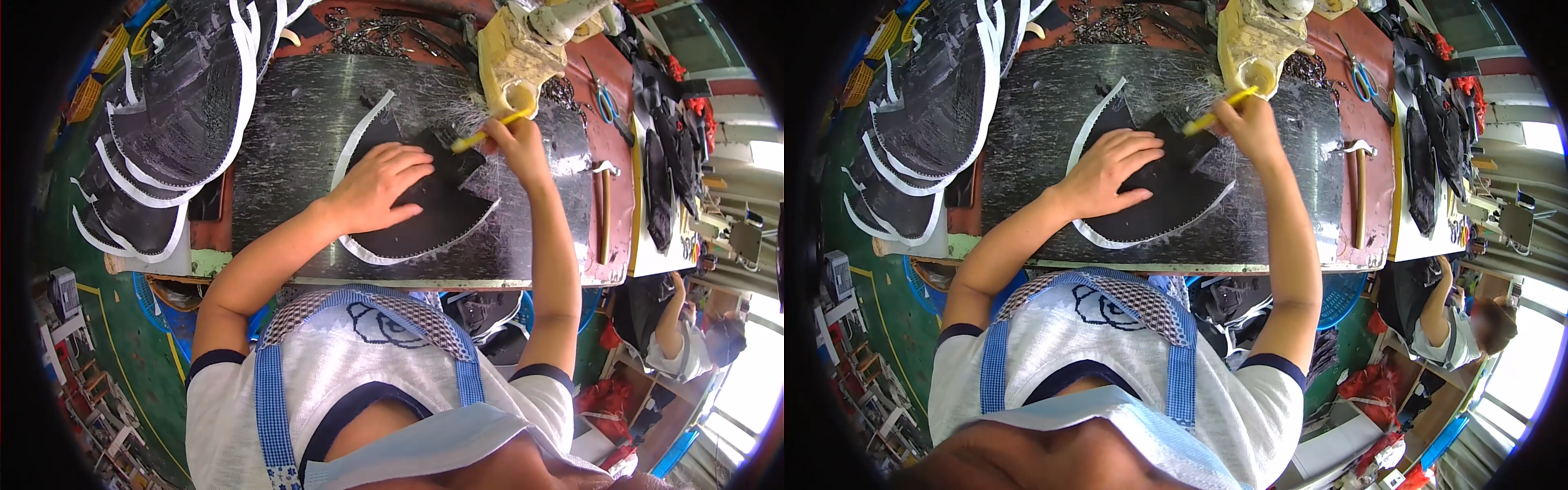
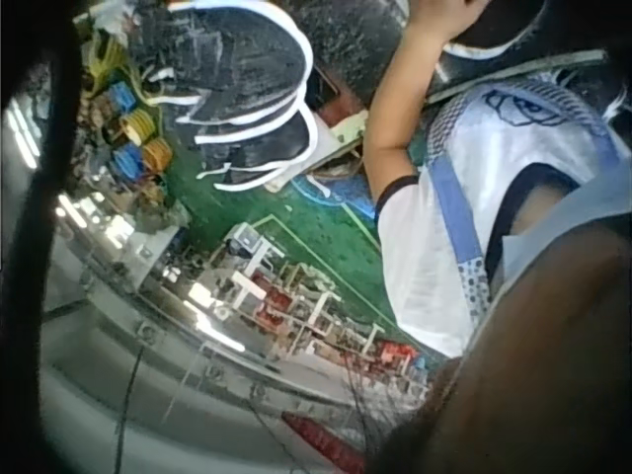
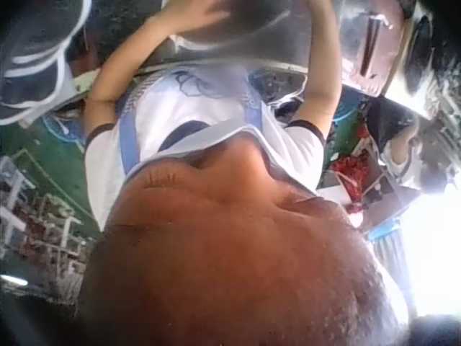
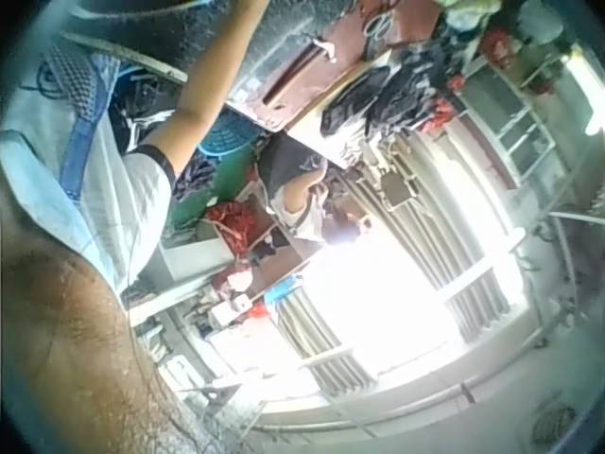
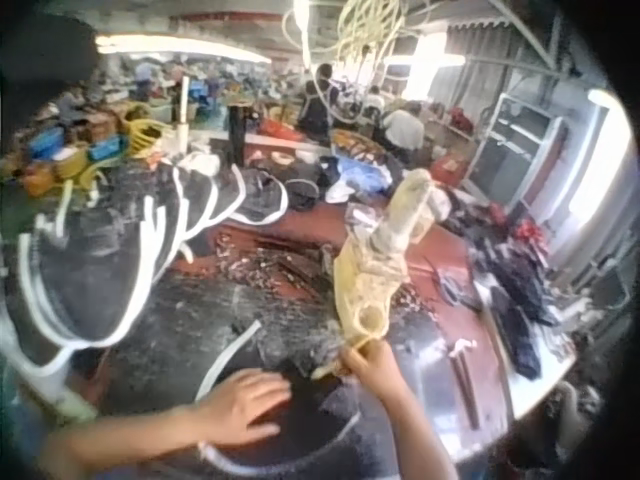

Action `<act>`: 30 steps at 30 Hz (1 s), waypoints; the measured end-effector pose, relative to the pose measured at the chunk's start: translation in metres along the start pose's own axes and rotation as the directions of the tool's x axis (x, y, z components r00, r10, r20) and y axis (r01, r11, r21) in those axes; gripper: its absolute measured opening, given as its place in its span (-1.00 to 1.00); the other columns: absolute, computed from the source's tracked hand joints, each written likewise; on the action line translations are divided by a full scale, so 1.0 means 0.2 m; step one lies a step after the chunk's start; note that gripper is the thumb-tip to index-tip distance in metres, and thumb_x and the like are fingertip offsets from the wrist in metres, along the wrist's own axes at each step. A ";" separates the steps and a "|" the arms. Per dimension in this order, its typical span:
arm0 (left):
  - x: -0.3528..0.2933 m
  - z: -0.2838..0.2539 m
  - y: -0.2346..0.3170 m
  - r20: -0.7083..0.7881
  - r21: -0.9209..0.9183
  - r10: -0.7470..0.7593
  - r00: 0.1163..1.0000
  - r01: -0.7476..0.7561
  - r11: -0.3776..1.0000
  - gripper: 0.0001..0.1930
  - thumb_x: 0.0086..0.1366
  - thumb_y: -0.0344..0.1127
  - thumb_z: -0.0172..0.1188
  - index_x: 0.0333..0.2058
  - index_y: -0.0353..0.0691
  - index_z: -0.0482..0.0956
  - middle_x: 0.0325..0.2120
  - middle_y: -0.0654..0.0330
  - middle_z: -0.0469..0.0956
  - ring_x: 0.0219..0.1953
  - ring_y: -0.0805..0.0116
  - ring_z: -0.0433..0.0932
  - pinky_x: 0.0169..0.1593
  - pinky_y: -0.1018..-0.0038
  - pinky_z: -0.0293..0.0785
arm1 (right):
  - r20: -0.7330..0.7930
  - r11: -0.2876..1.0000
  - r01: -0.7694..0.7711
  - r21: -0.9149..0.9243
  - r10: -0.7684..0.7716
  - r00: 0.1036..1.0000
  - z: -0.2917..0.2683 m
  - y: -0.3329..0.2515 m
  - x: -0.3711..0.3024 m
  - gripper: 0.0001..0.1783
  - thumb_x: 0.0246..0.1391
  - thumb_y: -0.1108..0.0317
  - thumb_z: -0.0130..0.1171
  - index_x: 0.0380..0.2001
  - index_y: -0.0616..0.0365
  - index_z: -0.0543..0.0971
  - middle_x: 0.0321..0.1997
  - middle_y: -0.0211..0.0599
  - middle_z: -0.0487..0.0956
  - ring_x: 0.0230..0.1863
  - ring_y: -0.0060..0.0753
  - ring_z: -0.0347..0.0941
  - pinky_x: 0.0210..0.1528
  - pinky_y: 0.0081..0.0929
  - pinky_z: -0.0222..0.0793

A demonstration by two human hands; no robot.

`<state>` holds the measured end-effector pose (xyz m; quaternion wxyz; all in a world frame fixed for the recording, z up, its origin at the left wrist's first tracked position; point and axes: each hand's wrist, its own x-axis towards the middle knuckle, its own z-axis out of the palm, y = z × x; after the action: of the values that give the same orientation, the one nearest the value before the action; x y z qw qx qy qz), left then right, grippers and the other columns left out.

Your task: Apply adhesive to the edges of shoe upper components using a handheld yellow brush.

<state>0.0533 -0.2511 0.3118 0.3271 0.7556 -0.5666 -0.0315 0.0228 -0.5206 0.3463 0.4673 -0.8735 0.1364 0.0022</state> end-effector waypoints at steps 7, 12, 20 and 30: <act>-0.15 -0.11 0.04 -0.324 -0.003 -0.414 0.851 0.436 0.900 -0.22 0.00 -0.25 0.43 0.21 -0.15 0.28 0.21 -0.09 0.18 0.22 -0.06 0.22 0.25 0.13 0.19 | -0.019 0.988 -0.045 0.146 0.049 0.999 -0.14 0.01 -0.10 -0.69 0.18 0.24 0.09 -0.43 0.32 0.59 -0.54 -0.32 0.58 -0.55 -0.60 0.42 -0.46 -0.59 0.32; -0.12 -0.16 -0.03 -0.187 -0.539 -0.633 0.751 0.460 0.705 -0.27 0.15 -0.31 0.35 0.26 -0.18 0.20 0.25 -0.08 0.16 0.20 0.16 0.29 0.17 0.27 0.32 | 0.097 0.989 0.141 0.037 -0.144 0.985 0.17 -0.07 -0.07 -0.78 0.12 0.28 0.22 -0.33 0.26 0.57 -0.47 -0.45 0.53 -0.46 -0.68 0.37 -0.37 -0.66 0.29; -0.09 -0.19 0.11 -0.162 -0.606 -0.480 0.862 0.297 0.738 -0.20 0.06 -0.67 0.11 0.32 -0.20 0.10 0.29 0.10 0.19 0.31 0.31 0.18 0.35 0.38 -0.01 | -0.353 0.995 0.065 -0.069 -0.085 0.932 -0.14 0.00 -0.13 -0.62 0.19 0.16 0.18 -0.50 0.32 0.62 -0.74 -0.36 0.51 -0.75 -0.62 0.38 -0.67 -0.59 0.27; -0.24 -0.18 0.15 -0.269 -0.280 -0.534 0.801 0.466 0.840 -0.23 0.10 -0.48 0.27 0.29 -0.25 0.13 0.14 -0.04 0.30 0.21 0.07 0.30 0.24 0.29 0.20 | -0.343 0.735 0.167 -0.657 -0.489 0.802 -0.25 0.08 0.26 -0.55 0.14 0.08 0.15 -0.56 0.32 0.59 -0.62 -0.04 0.55 -0.56 -0.03 0.53 -0.41 -0.19 0.40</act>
<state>0.0269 -0.1969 0.3406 0.4729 0.8358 -0.2755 -0.0440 0.0621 -0.5831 0.3549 0.1093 -0.9549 0.0808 -0.2640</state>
